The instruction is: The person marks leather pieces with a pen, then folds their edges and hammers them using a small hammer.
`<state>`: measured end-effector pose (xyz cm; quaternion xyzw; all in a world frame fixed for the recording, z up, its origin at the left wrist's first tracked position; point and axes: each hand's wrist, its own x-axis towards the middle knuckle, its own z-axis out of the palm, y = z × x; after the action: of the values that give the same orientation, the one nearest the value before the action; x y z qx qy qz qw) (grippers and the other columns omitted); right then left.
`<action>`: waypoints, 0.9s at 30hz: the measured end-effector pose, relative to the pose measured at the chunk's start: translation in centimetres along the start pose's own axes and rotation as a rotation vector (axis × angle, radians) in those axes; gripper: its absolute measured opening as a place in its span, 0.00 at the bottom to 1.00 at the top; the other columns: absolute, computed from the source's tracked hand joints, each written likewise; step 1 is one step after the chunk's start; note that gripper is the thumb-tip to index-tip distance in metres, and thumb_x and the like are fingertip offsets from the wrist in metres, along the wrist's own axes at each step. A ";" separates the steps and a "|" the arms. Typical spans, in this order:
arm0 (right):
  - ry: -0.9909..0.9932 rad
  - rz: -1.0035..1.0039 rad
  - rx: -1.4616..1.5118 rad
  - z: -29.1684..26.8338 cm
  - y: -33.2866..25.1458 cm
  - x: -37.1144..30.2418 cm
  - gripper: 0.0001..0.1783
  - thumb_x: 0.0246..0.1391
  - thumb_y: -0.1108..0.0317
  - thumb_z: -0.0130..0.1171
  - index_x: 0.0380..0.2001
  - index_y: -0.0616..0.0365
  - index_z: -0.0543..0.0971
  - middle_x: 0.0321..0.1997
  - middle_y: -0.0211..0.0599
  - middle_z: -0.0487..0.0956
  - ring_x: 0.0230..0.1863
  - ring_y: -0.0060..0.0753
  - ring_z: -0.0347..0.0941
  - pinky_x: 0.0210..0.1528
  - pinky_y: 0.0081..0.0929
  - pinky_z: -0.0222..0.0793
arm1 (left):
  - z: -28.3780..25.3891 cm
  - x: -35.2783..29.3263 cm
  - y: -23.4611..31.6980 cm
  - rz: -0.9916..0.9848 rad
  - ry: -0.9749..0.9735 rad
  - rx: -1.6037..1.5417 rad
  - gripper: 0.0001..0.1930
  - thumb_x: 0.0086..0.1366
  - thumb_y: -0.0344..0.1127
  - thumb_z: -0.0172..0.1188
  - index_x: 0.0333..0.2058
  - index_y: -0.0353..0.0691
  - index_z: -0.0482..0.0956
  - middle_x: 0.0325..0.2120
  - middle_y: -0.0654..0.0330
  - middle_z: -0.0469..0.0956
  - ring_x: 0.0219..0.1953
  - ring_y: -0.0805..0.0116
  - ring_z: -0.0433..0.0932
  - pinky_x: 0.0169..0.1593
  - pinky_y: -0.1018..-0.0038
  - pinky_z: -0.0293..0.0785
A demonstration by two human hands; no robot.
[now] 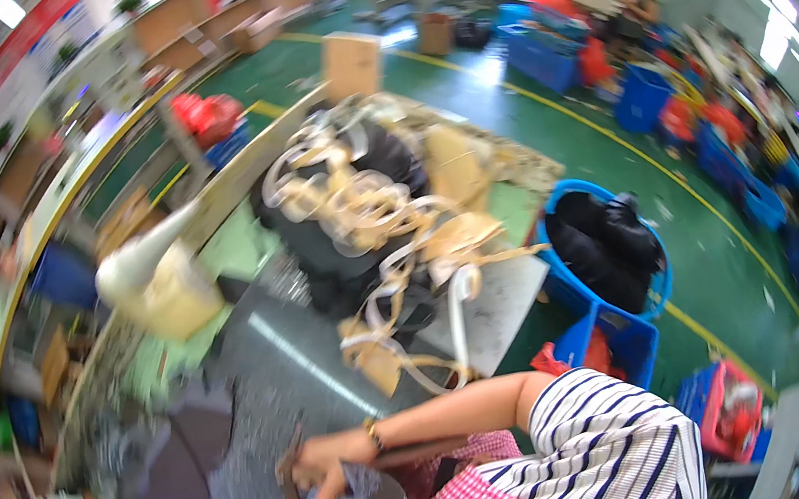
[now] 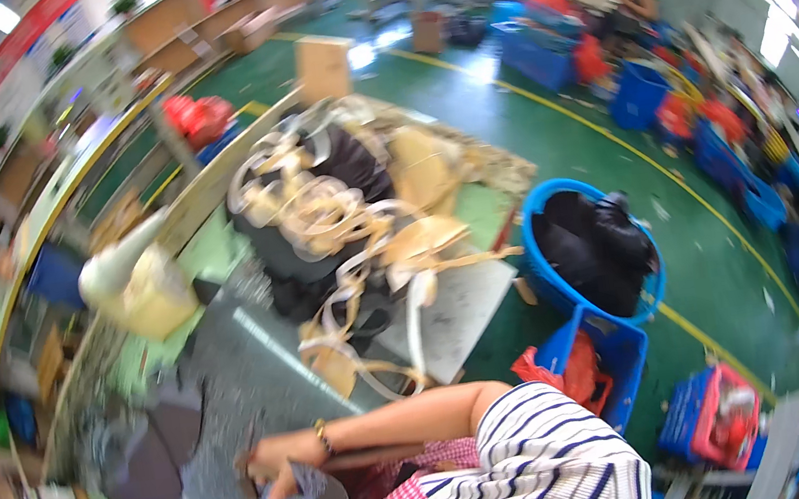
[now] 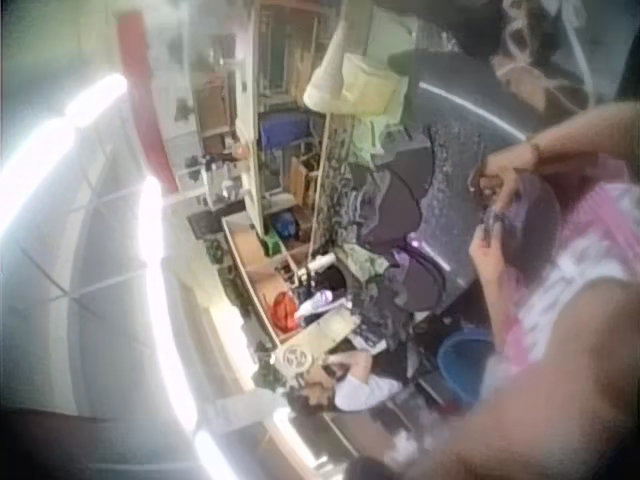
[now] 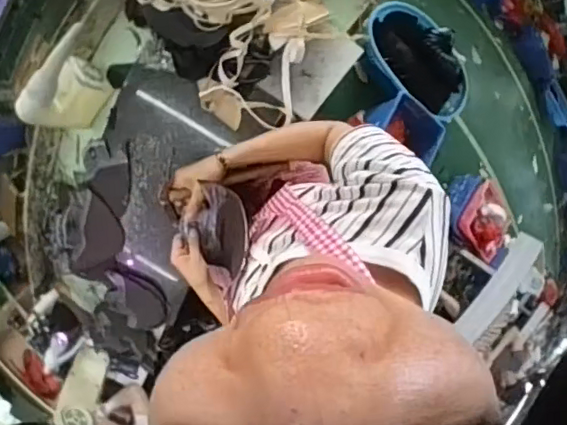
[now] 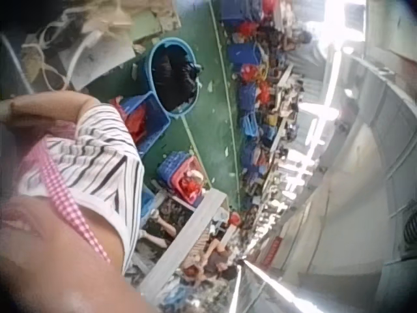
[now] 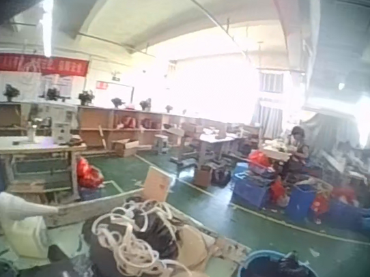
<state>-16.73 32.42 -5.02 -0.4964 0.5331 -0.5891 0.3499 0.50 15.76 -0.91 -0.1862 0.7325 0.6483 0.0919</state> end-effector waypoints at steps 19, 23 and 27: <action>0.025 0.443 -0.759 4.2 -11.1 -3.7 0.08 0.55 0.70 0.58 0.38 0.57 0.73 0.23 0.47 0.75 0.25 0.56 0.75 0.24 0.43 0.69 | -4.7 1.7 1.7 0.007 -0.192 0.326 0.10 0.68 0.34 0.54 0.40 0.32 0.69 0.17 0.58 0.76 0.20 0.72 0.80 0.24 0.76 0.76; 0.000 0.350 -0.814 5.1 -10.3 -1.6 0.11 0.54 0.70 0.58 0.40 0.57 0.70 0.21 0.45 0.75 0.23 0.55 0.74 0.23 0.41 0.70 | -5.0 1.4 1.1 0.008 -0.212 0.273 0.09 0.68 0.33 0.54 0.35 0.32 0.67 0.16 0.56 0.77 0.20 0.70 0.81 0.24 0.75 0.76; -0.071 0.364 -0.804 6.1 -9.5 -1.0 0.11 0.54 0.70 0.59 0.40 0.56 0.70 0.23 0.43 0.76 0.24 0.54 0.75 0.23 0.42 0.69 | -5.4 1.0 0.6 0.036 -0.161 0.267 0.09 0.67 0.33 0.54 0.35 0.33 0.66 0.16 0.57 0.77 0.20 0.69 0.81 0.24 0.75 0.76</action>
<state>-9.45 33.46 3.65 -0.5111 0.7862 -0.2463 0.2450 -0.06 10.32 0.02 -0.1067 0.8057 0.5594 0.1628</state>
